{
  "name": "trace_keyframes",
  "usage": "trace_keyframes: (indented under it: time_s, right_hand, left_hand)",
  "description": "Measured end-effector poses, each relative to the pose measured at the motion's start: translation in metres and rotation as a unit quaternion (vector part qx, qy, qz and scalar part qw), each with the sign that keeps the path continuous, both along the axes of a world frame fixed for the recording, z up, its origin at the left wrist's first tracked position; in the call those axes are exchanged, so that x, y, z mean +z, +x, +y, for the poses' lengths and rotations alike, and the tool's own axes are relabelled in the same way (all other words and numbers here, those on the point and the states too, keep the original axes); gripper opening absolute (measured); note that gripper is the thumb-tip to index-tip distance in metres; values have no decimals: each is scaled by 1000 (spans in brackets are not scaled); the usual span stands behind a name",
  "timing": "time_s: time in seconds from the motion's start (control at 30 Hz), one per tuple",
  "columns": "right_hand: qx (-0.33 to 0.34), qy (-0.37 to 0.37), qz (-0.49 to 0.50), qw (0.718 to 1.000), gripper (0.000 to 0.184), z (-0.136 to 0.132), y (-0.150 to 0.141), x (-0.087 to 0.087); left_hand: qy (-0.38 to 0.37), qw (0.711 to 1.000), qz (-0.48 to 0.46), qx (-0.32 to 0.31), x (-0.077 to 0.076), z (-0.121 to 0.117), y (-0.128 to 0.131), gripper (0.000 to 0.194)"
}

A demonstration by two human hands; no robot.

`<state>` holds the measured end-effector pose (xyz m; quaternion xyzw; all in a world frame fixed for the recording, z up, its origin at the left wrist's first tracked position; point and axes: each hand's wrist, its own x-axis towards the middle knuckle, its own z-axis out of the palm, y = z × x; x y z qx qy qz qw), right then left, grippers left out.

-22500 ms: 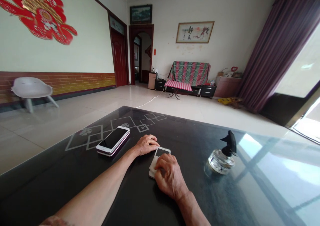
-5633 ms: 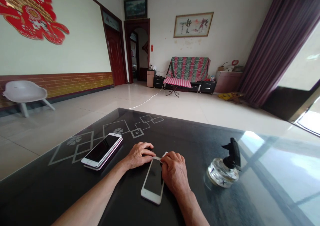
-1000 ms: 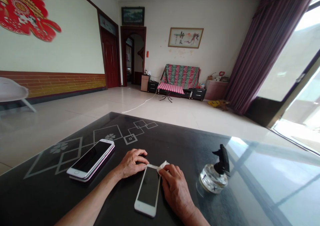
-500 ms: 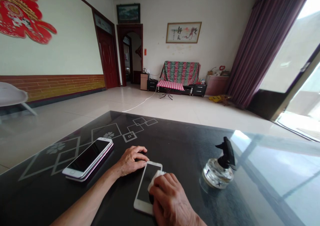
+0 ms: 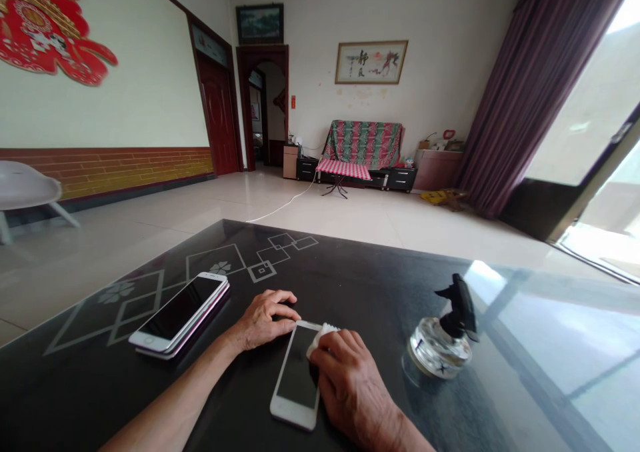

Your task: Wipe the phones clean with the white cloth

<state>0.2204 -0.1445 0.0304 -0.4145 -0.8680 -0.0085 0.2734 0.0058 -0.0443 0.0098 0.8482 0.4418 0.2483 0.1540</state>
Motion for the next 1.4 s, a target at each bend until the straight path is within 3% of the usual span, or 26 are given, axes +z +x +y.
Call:
trace_keyframes:
  time_s: [0.17,0.3,0.63,0.83,1.23,1.4]
  right_hand:
    - [-47,0,-21,999,28,20,9,-6]
    - [-45,-2,-35,998,29,21,10,-5]
    - [56,-24,5,998,24,-15,-11,6]
    - [115,-15,-7,993,16,-23,-17,2]
    - [-36,-7,-22,999,27,18,5,-5]
    - [-48,-26,-16,998,26,20,6,-7]
  left_hand:
    - [9,1000,-5,3,-3,0,0,13]
    - [11,1000,-9,3,-3,0,0,14]
    - [2,1000,-11,0,0,-1,-1,15]
    - [-2,1000,-7,-1,2,-1,-1,14]
    - [14,1000,3,9,1,-2,0,13]
    - [14,1000,7,11,1,-1,0,13]
